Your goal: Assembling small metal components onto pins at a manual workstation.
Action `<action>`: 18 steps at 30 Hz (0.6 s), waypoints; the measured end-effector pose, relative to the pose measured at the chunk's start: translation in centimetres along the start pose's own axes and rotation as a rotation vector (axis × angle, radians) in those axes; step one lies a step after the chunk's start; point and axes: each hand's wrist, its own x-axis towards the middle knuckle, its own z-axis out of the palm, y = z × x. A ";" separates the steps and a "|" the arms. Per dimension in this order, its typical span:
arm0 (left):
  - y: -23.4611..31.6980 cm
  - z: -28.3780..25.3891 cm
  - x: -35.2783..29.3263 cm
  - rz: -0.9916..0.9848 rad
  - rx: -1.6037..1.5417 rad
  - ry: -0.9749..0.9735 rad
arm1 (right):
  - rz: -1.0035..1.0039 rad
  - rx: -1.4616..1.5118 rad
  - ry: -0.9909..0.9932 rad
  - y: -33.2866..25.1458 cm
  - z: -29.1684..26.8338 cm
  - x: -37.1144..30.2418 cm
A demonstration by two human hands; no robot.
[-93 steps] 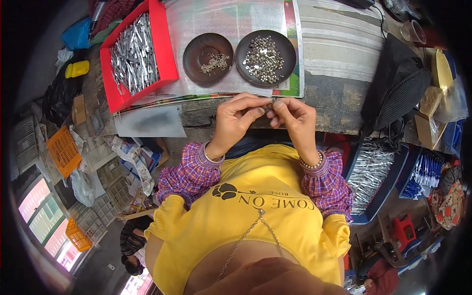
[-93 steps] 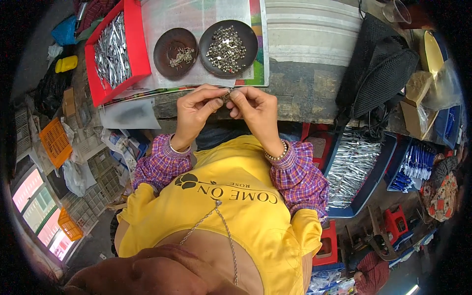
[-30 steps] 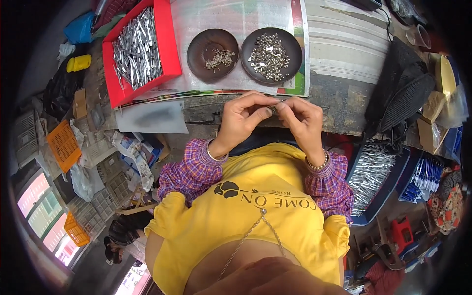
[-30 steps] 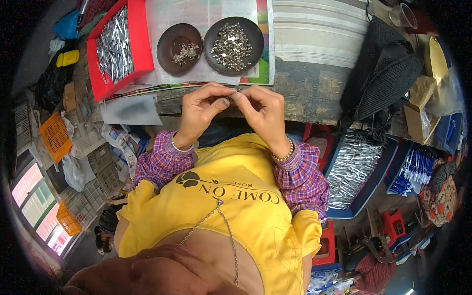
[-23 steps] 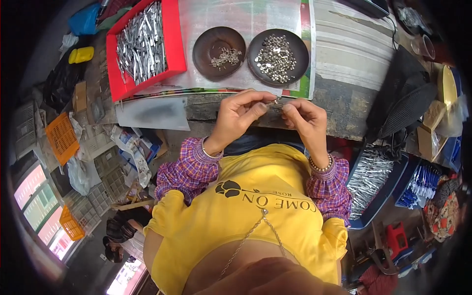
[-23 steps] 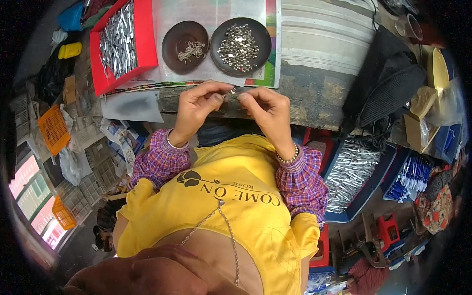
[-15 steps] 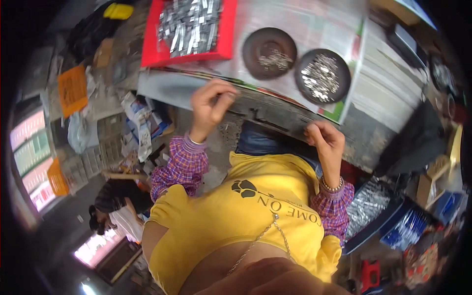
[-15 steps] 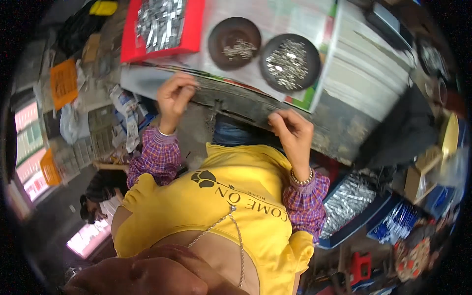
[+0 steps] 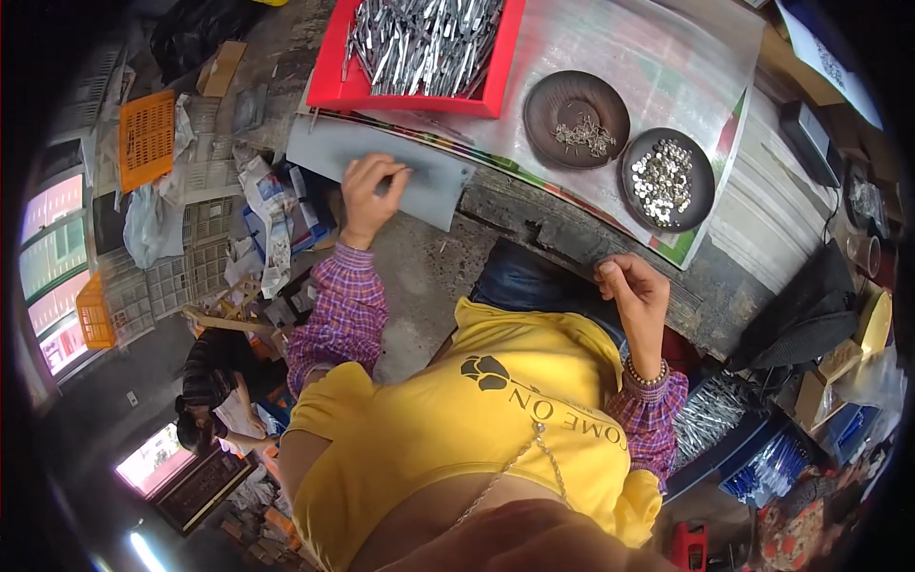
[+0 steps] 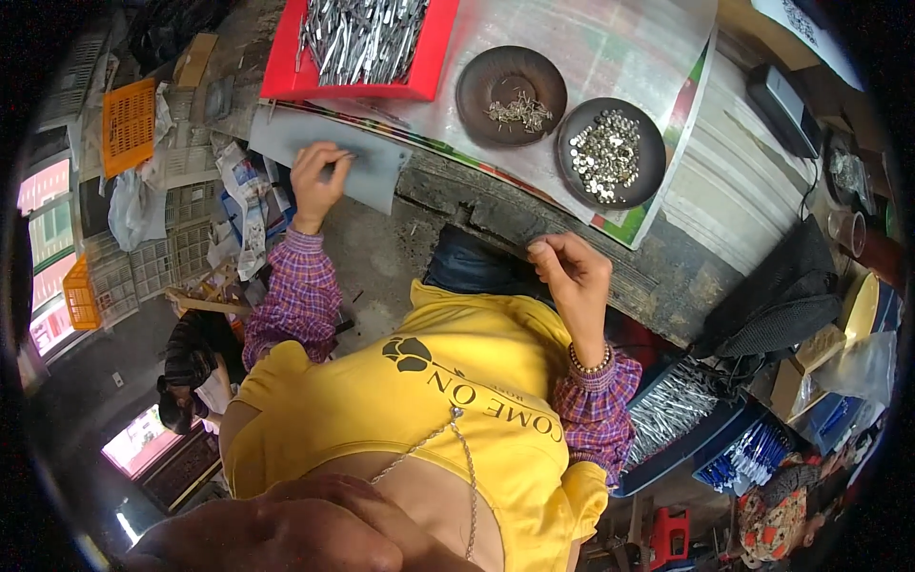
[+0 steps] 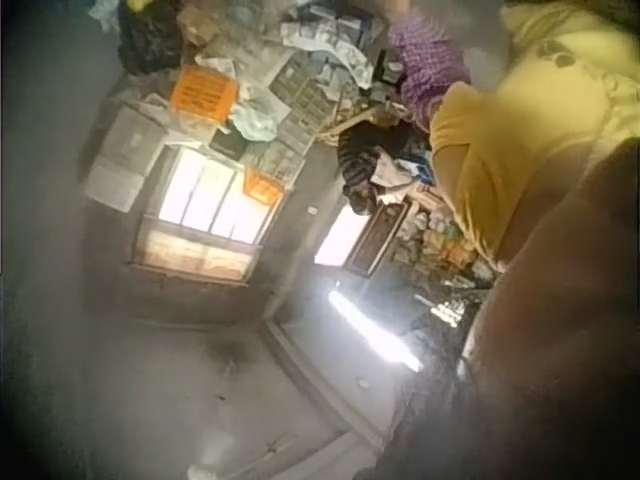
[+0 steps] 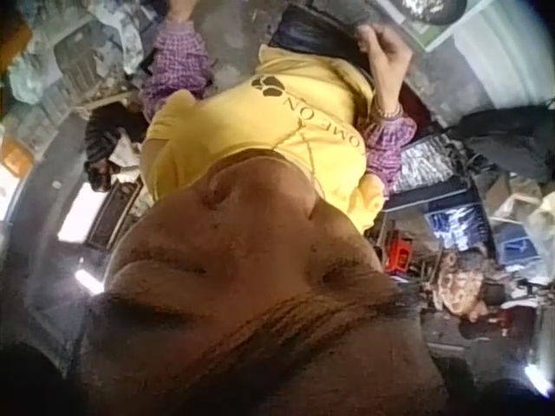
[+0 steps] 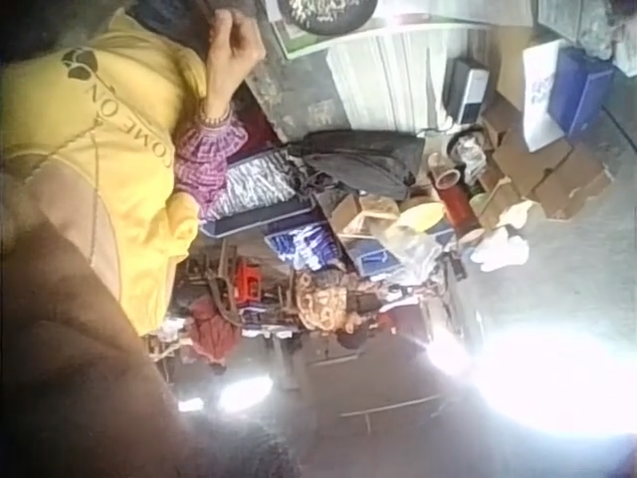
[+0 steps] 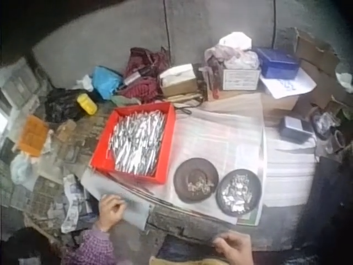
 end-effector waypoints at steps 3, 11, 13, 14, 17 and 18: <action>-0.8 -0.8 -0.8 -0.110 -0.017 0.018 | -0.008 -0.009 -0.014 0.1 0.0 0.0; 6.9 0.7 3.3 -0.395 -0.609 -0.122 | -0.027 -0.033 -0.030 -1.1 0.3 -0.8; 9.6 1.7 4.7 -0.419 -0.793 -0.173 | -0.052 0.011 -0.028 -1.2 0.5 -0.9; 11.1 2.3 5.4 -0.440 -0.935 -0.249 | -0.048 0.005 0.006 -1.2 0.4 -1.1; 14.4 3.4 6.2 -0.427 -1.094 -0.434 | -0.167 -0.065 0.012 -0.8 -0.1 -1.1; 15.5 3.8 6.5 -0.410 -1.082 -0.507 | -0.205 -0.057 0.023 -0.7 -0.2 -1.0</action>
